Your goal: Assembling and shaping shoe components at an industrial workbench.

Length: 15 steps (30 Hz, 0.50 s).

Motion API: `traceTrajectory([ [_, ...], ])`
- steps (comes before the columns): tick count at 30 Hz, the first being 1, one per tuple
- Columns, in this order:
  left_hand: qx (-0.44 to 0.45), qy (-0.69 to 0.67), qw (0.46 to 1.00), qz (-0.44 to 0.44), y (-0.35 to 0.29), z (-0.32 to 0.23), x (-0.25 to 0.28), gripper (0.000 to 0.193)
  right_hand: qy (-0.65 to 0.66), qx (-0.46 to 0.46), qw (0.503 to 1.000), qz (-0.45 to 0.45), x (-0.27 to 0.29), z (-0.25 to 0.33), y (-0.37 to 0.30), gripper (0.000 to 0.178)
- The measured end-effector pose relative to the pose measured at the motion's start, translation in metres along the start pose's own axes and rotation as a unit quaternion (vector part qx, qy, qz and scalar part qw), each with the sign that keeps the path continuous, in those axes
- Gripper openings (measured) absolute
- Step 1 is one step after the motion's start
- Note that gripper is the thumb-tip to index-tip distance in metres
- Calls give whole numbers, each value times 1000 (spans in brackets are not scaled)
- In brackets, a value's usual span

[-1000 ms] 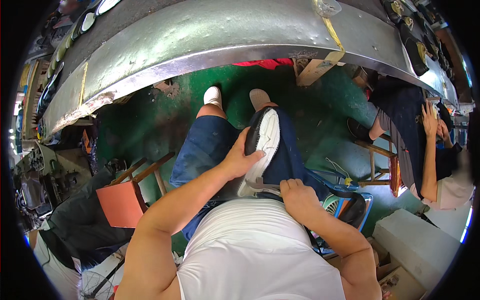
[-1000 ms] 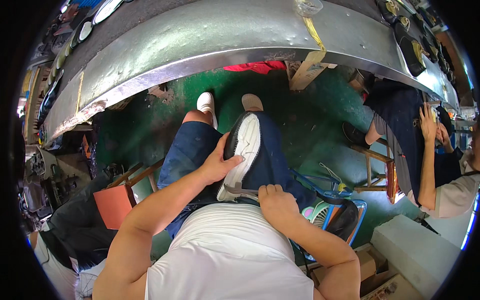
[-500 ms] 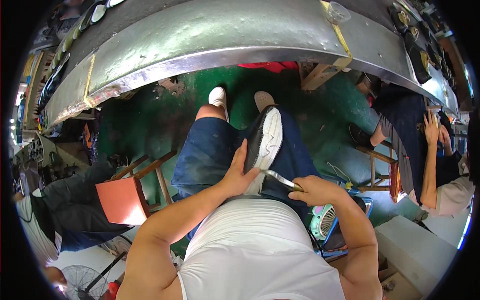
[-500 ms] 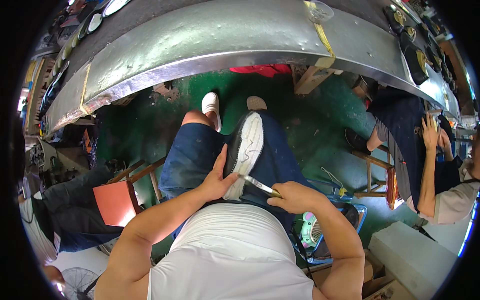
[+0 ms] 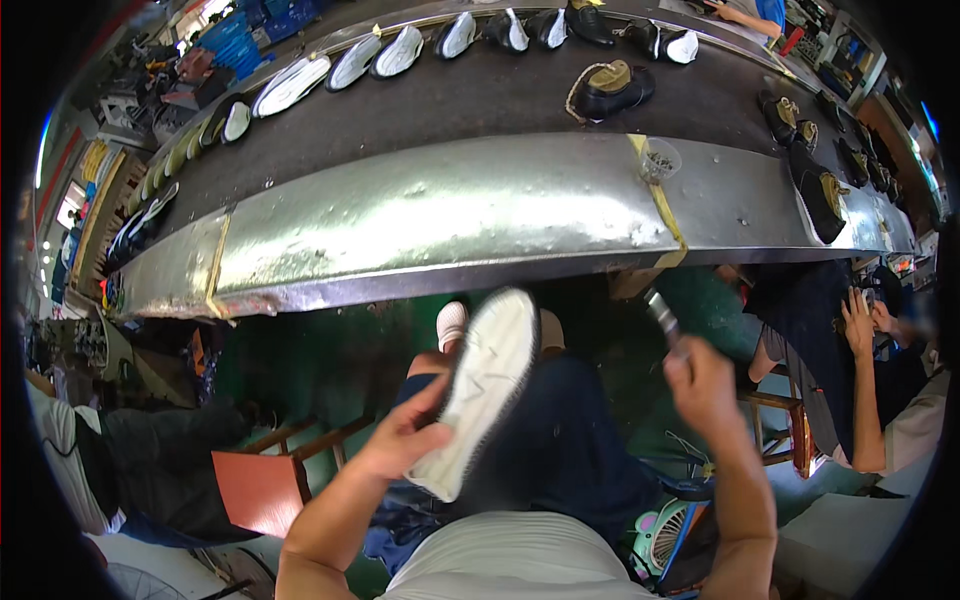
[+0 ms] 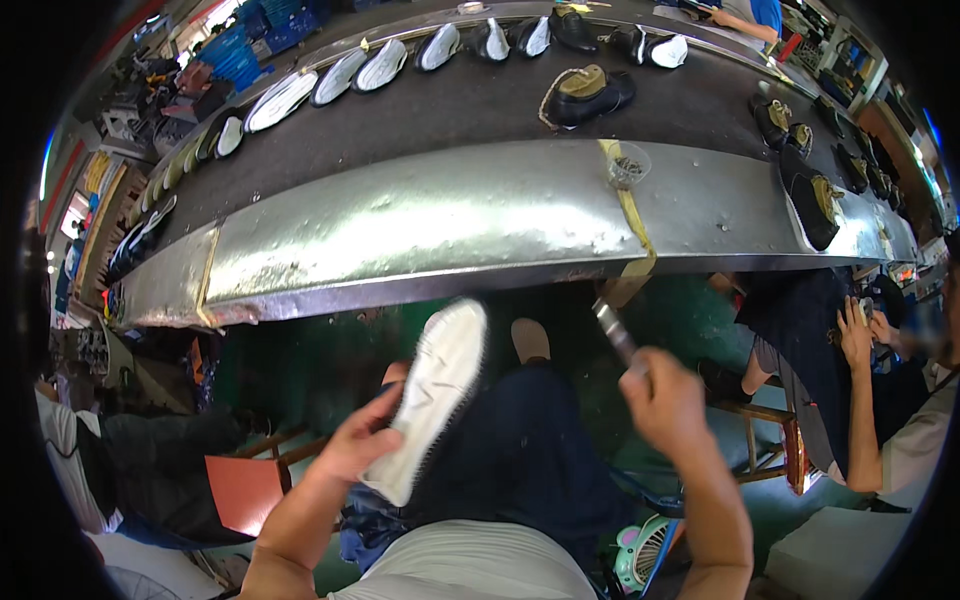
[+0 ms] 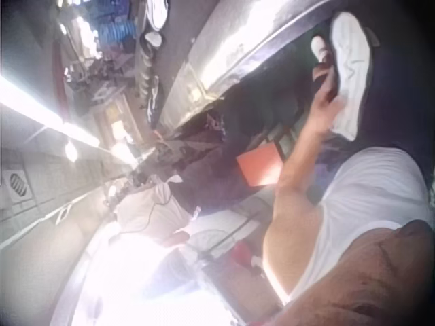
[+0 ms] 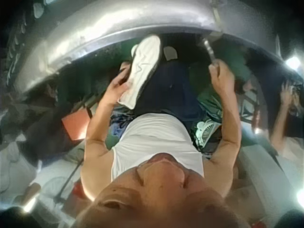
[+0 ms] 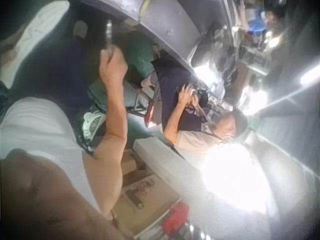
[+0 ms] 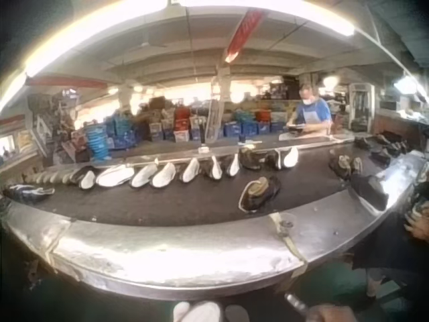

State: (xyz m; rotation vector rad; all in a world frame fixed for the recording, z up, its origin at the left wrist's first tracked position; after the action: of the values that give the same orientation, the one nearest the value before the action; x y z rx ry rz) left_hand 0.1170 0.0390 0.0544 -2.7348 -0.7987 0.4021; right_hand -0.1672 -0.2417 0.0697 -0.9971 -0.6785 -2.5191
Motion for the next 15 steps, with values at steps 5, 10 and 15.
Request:
traceTrajectory([
  [5, -76, 31, 996, -37, 99, -132, -17, 84, -192, 143, 954, -181, 19, -60, 150, 40],
  [10, -98, 156, 979, -84, 285, -216, -62, 82, -225, 61, 952, -200, 9, -114, 221, 41],
  [15, -323, 592, 715, -184, 430, -255, -125, 76, -175, 27, 963, -201, 3, -110, 226, 42],
])
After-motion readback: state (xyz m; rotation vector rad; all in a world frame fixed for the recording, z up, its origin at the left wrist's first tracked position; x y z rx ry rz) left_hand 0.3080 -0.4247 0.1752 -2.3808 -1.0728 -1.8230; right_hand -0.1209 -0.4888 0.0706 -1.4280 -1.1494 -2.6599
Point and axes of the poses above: each hand's wrist, its own y-axis towards the middle knuckle, its own x-axis out of the back of the hand, z = x × y, the point moved 3 cm from there along y, towards the middle knuckle, and after that the axes turned 15 degrees about -z, right-handed, at the moved point
